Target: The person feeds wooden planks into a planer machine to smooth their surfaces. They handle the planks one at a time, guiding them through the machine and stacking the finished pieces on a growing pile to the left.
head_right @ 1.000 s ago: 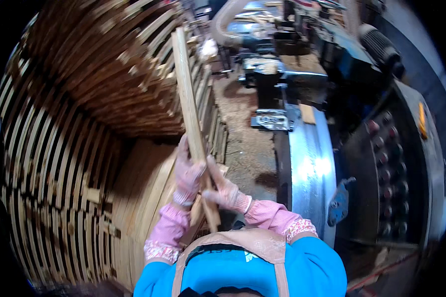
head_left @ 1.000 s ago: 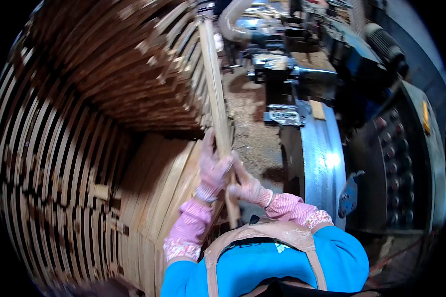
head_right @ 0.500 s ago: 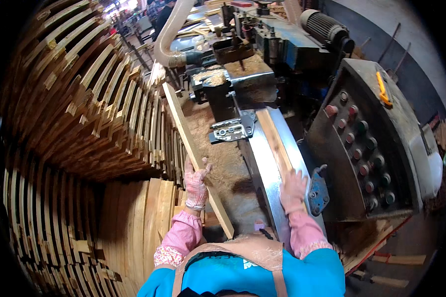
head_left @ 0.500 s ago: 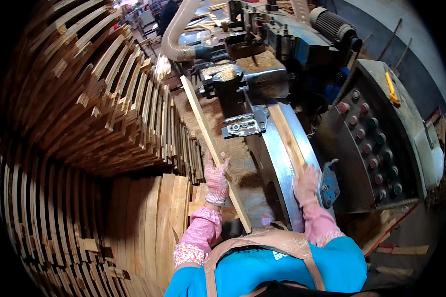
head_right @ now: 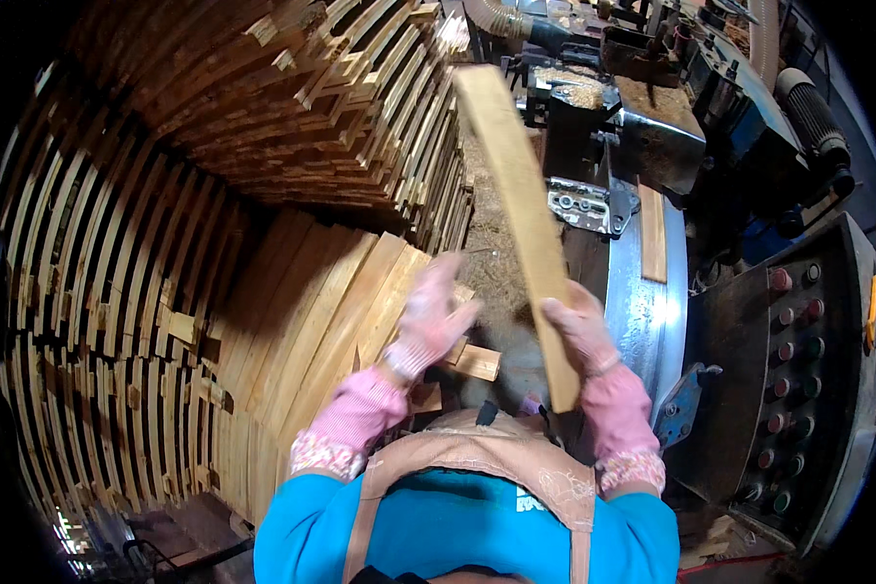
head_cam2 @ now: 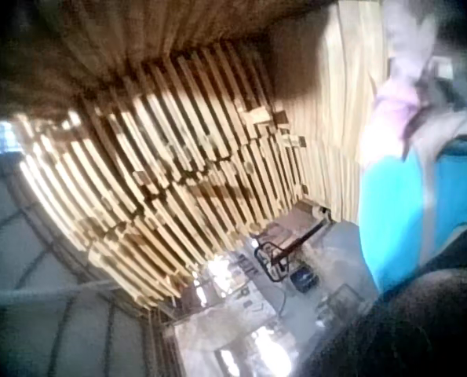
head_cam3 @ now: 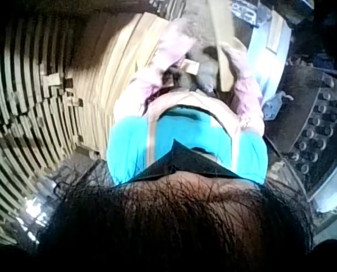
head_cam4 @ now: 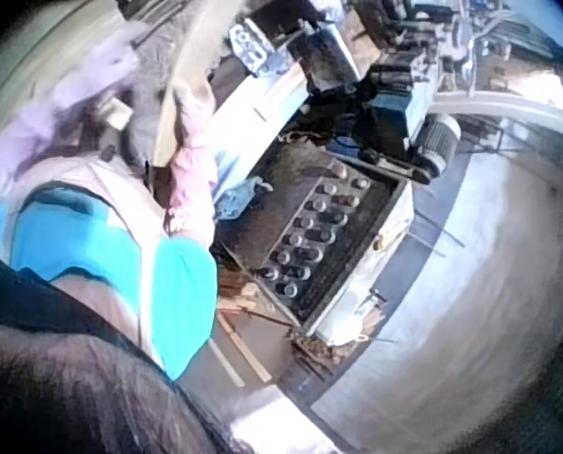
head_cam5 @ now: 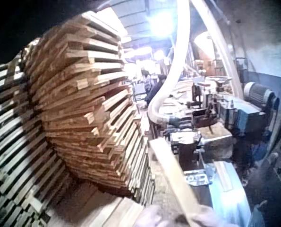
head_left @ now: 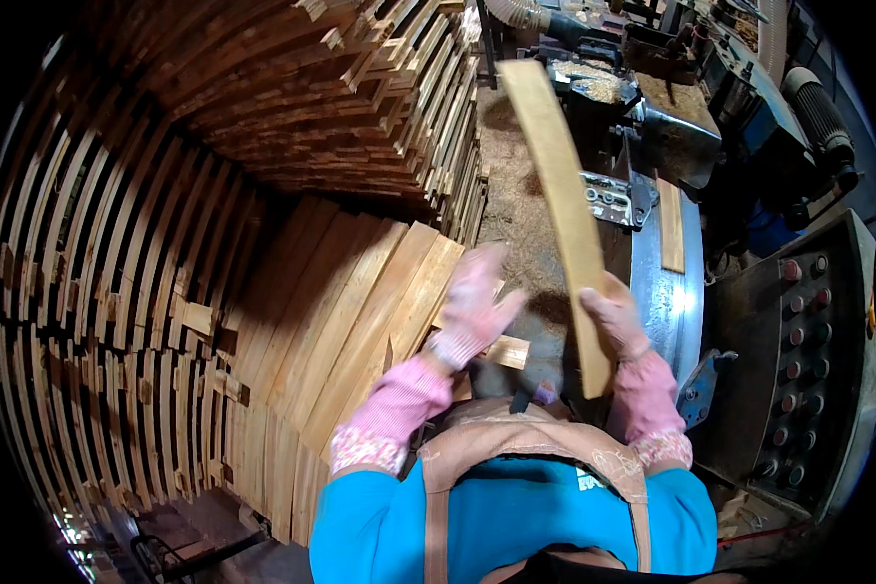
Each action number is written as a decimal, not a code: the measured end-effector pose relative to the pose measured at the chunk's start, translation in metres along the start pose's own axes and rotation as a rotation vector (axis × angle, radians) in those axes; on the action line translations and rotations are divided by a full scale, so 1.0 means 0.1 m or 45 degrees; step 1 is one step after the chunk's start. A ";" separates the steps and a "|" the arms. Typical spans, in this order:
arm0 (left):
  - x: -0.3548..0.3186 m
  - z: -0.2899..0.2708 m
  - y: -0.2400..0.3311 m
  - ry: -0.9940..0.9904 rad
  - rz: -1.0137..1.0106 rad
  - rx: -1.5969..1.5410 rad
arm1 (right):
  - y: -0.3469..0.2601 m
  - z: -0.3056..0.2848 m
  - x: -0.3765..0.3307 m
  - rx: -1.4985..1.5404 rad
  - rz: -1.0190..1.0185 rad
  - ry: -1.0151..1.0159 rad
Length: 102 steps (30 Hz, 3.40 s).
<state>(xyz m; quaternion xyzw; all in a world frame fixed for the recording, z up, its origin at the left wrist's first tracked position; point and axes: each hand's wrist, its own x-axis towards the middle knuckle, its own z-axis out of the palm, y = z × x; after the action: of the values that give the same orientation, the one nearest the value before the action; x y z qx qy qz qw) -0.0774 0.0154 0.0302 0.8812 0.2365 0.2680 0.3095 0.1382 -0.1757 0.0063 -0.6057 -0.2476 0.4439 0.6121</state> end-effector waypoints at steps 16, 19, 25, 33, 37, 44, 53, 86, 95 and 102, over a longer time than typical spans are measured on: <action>-1.20 -0.51 0.00 0.039 -0.100 0.498 | 0.73 -1.30 -0.29 -1.892 -0.114 0.967; -1.64 -0.72 -0.43 -0.148 -0.369 1.053 | 0.60 -1.60 0.44 -1.919 -0.173 1.007; -1.43 -0.99 -0.54 -0.318 -0.502 0.740 | 0.63 -1.96 1.37 -1.705 -0.389 1.145; 0.57 0.23 0.05 -0.032 -0.410 -1.212 | 0.57 0.52 0.44 0.109 -0.051 -0.194; 0.79 0.73 0.38 -0.167 -0.743 -1.553 | 0.37 -0.11 -0.25 0.212 -0.036 0.265; 0.64 0.90 0.04 -0.013 -0.900 -1.341 | 0.73 -0.96 -1.50 -1.716 0.067 0.973; 0.38 0.68 -0.29 0.236 -0.808 -1.152 | 0.71 -1.85 0.85 -1.877 -0.363 1.095; -0.43 -1.32 -0.74 -0.373 -0.622 0.407 | 0.73 -1.62 0.66 -1.917 -0.016 1.125; 1.22 0.22 -0.07 -0.125 -0.608 -1.191 | 0.51 0.11 0.68 -0.037 -0.230 0.021; 1.14 0.91 0.12 -0.214 -0.750 -1.303 | 0.23 -0.52 -0.83 -0.624 0.025 0.705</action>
<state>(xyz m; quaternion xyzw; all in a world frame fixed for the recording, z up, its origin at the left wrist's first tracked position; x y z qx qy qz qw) 0.0664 0.0355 0.0153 0.5356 0.2865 0.1802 0.7737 0.1360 -0.2762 -0.0037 -0.8338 -0.1658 0.1968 0.4884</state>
